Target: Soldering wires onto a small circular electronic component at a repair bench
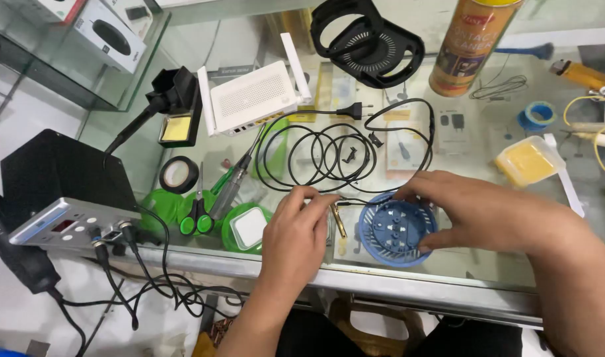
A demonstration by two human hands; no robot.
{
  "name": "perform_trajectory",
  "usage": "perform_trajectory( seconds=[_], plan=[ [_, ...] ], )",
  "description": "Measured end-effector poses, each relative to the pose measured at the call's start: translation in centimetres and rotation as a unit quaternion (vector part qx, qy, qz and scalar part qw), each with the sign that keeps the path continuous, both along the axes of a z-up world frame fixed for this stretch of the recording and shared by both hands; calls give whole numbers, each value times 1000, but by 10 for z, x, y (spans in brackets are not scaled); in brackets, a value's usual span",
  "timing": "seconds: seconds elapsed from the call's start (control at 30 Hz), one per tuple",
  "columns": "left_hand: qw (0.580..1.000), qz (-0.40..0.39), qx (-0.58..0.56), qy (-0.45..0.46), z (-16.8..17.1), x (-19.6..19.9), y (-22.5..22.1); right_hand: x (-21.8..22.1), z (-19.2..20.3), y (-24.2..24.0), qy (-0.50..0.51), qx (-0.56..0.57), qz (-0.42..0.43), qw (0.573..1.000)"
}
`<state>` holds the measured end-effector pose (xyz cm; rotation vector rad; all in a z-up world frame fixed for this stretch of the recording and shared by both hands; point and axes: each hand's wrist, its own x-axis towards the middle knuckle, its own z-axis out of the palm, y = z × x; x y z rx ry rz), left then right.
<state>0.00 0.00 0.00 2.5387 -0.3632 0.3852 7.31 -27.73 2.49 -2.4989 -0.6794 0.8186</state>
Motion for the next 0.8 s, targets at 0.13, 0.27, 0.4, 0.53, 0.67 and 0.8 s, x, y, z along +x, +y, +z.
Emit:
perform_trajectory(
  seconds=[0.13,0.27,0.4,0.53,0.67,0.8],
  plan=[
    [999,-21,35,18,2,22,4,2,-16,1,-55,119,80,988],
    [986,-54,129,88,0,36,18,1,-18,5,-26,87,73,993],
    [974,-99,196,60,5,41,15,0,-7,11,-22,79,78,994],
    [973,-100,204,51,3,38,15,1,-11,9,-17,63,60,996],
    [967,-73,218,110,4,35,24,1,-12,7,-5,60,45,997],
    [972,-56,185,132,-1,32,30,2,-14,7,-6,41,46,998]
  ],
)
